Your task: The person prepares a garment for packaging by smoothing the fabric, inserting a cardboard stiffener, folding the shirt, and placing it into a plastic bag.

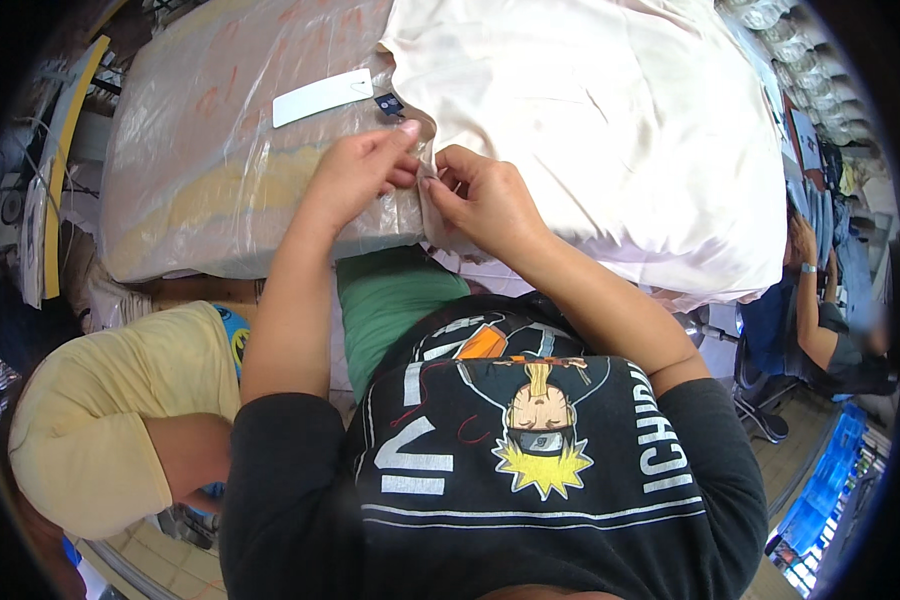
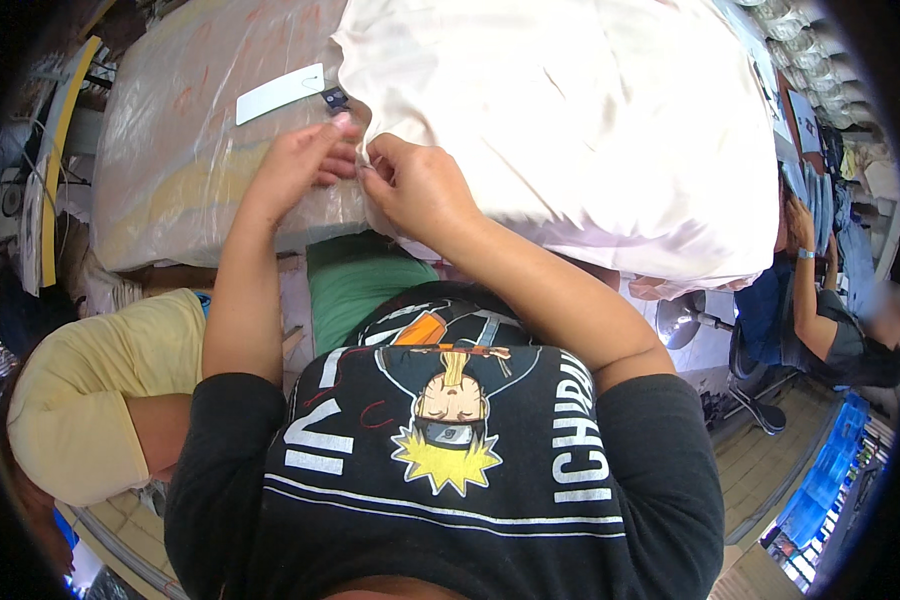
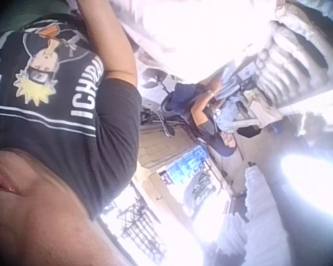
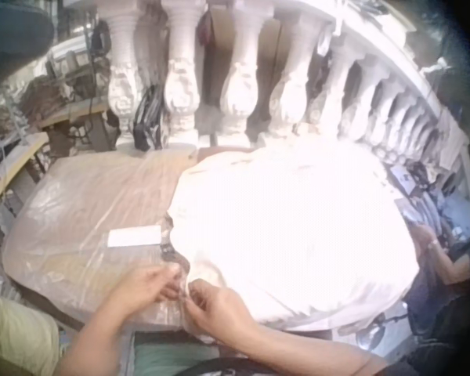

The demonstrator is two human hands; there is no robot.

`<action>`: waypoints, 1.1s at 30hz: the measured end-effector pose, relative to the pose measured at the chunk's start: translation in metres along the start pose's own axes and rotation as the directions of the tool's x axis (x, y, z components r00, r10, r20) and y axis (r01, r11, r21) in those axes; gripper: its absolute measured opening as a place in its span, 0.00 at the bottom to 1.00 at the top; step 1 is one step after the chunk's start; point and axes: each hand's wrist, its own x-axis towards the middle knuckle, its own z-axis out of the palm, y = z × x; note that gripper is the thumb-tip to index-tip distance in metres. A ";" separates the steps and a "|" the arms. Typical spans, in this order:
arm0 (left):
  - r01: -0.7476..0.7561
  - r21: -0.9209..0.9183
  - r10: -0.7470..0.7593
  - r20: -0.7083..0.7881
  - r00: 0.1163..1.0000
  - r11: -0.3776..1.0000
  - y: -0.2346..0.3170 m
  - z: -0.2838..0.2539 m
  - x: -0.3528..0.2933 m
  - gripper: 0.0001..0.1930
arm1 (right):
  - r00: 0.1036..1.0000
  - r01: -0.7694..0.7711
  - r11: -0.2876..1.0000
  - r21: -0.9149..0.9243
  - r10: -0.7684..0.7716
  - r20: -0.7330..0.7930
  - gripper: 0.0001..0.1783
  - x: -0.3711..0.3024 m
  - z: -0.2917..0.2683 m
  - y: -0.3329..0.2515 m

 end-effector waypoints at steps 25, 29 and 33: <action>-0.079 -0.213 0.049 -0.143 0.988 0.974 -0.003 0.009 -0.004 0.15 | 0.994 0.022 0.960 -0.280 0.010 0.112 0.18 -0.012 -0.009 -0.017; -0.073 -0.194 0.046 -0.144 0.989 0.978 -0.010 0.008 0.001 0.15 | 0.980 0.129 0.949 -0.288 -0.077 0.184 0.12 -0.025 0.001 -0.004; -0.057 -0.229 0.018 -0.168 0.986 0.972 -0.010 0.018 -0.004 0.15 | 0.981 0.131 0.959 -0.252 -0.089 0.171 0.10 -0.032 0.009 -0.001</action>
